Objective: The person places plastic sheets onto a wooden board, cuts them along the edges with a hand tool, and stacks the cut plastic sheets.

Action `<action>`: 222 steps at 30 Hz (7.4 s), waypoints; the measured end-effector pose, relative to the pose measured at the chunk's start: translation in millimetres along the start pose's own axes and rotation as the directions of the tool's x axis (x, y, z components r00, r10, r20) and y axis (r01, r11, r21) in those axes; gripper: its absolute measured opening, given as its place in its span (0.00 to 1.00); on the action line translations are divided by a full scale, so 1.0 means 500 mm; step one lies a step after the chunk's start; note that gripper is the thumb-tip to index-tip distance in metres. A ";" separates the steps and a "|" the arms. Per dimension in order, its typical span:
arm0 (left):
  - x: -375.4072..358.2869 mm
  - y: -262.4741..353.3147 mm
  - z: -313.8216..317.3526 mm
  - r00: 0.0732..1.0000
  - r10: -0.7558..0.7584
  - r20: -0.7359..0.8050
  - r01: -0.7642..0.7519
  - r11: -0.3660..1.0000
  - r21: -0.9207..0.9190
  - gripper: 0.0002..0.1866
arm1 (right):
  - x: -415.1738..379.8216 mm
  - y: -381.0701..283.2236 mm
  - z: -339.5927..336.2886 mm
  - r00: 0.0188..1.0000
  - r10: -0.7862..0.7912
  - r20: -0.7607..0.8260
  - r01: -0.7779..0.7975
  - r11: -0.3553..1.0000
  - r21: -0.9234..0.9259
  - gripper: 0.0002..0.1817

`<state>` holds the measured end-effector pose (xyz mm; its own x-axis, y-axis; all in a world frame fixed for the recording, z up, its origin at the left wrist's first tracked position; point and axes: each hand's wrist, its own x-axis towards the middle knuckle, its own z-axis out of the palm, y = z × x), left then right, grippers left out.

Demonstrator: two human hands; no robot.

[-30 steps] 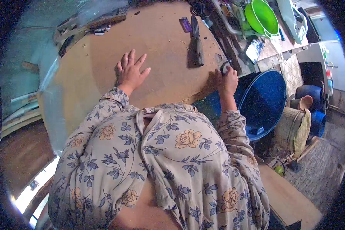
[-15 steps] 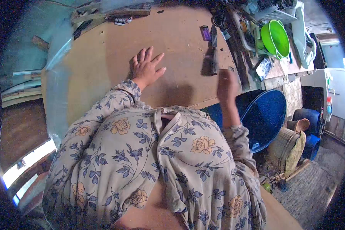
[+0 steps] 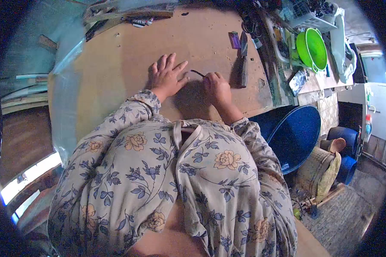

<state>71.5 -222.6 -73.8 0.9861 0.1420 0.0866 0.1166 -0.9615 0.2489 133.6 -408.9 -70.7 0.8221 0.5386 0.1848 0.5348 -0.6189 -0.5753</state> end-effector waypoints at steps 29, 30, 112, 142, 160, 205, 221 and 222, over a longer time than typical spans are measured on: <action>0.004 0.006 -0.004 0.999 -0.005 0.045 0.004 1.000 0.004 0.29 | -0.002 0.007 0.008 1.000 0.006 0.006 -0.006 0.998 -0.055 0.07; 0.003 0.006 -0.003 0.999 -0.002 0.042 0.002 1.000 0.006 0.29 | -0.001 0.004 0.005 1.000 0.018 -0.010 -0.018 1.000 -0.023 0.06; 0.085 -0.220 -0.247 0.888 -0.007 0.460 0.447 -0.220 -0.867 0.07 | -0.129 -0.041 -0.013 0.973 0.092 -0.214 -0.091 0.996 0.015 0.07; -0.141 -0.201 0.005 0.736 -0.677 -0.023 0.607 0.674 -0.420 0.19 | -0.095 0.163 0.055 0.935 0.187 -0.300 -0.212 0.976 -0.051 0.11; -0.181 -0.210 -0.025 0.996 0.002 -0.094 0.009 0.993 0.117 0.19 | -0.124 0.158 0.017 0.909 0.327 -0.257 -0.341 0.940 -0.011 0.11; -0.132 -0.252 -0.065 0.992 0.028 0.120 -0.045 0.988 0.146 0.24 | -0.137 0.180 0.027 0.910 0.264 -0.319 -0.288 0.957 -0.030 0.12; -0.132 -0.249 -0.055 0.998 0.033 0.052 -0.042 0.984 0.175 0.24 | -0.134 0.171 0.022 0.915 0.307 -0.262 -0.335 0.939 -0.072 0.13; -0.131 -0.250 -0.054 0.998 0.031 0.049 -0.039 0.984 0.174 0.24 | -0.133 0.166 0.021 0.915 0.306 -0.262 -0.335 0.940 -0.072 0.13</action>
<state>-10.9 -105.5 -84.6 0.9938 0.1004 0.0471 0.0968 -0.9926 0.0735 121.1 -490.1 -138.9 0.9672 0.1537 0.2023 0.2416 -0.8029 -0.5450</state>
